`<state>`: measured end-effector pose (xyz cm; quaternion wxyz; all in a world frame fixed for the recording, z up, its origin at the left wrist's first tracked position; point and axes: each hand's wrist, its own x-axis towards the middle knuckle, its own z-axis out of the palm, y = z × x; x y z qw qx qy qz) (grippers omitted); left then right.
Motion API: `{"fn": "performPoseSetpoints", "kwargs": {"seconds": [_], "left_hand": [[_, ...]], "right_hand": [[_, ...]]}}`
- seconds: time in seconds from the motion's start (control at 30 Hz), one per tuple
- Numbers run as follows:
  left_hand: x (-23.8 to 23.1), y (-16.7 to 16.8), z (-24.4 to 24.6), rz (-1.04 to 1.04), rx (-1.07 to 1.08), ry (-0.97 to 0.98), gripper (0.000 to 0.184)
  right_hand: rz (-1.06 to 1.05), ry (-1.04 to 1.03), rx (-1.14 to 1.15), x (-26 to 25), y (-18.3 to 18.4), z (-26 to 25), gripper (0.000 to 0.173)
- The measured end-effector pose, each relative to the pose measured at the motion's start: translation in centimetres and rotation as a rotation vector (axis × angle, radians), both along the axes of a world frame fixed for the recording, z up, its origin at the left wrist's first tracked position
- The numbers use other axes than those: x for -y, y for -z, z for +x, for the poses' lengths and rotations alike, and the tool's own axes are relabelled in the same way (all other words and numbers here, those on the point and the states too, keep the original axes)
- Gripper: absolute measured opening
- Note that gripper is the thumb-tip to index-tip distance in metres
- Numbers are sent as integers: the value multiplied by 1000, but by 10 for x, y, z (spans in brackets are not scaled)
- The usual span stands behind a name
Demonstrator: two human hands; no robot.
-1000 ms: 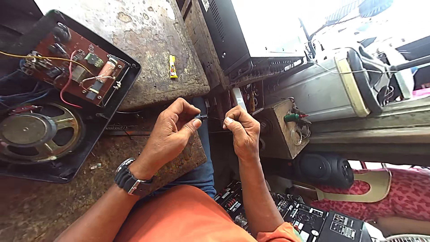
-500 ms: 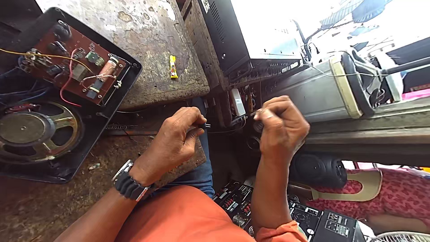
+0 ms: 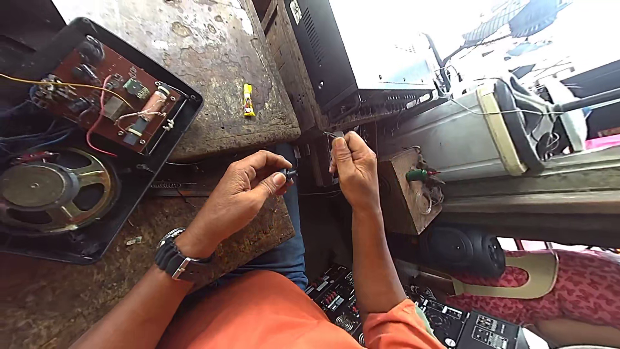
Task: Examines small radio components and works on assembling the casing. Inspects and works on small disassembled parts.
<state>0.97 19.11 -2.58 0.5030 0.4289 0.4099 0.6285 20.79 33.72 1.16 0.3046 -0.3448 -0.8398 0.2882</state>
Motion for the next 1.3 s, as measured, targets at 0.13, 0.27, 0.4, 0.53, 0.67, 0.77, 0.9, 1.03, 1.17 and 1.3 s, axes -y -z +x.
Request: {"fn": "performPoseSetpoints", "kwargs": {"seconds": [0.13, 0.27, 0.4, 0.53, 0.67, 0.77, 0.9, 1.03, 1.17, 1.3], "left_hand": [[-1, 2, -2, -17, 36, -5, 22], [-2, 5, -3, -33, 86, -15, 21], [-2, 7, -5, -80, 198, 10, 23], [-4, 8, -6, -97, 278, 39, 30], [-4, 6, -7, -119, 353, 48, 32], [-5, 8, -8, -123, 406, 57, 31], [-5, 8, -9, -143, 438, 72, 29], [-5, 10, -9, -95, 400, 87, 26], [-6, 12, -9, 6, 387, 124, 25], [-6, 13, -10, 83, 381, 171, 28]], "right_hand": [[124, -114, -139, -26, -6, -52, 31], [105, -140, -36, -44, -8, -92, 27], [86, -127, 109, -57, -7, -121, 16], [104, -87, 161, -69, -9, -139, 19], [142, -76, 180, -78, -18, -155, 28], [219, -125, 120, -87, -21, -163, 25], [235, -165, 126, -92, -26, -169, 20], [178, -157, 123, -92, -27, -173, 24], [112, -106, 197, -87, -29, -178, 27], [135, -94, 262, -83, -28, -185, 35]]}}
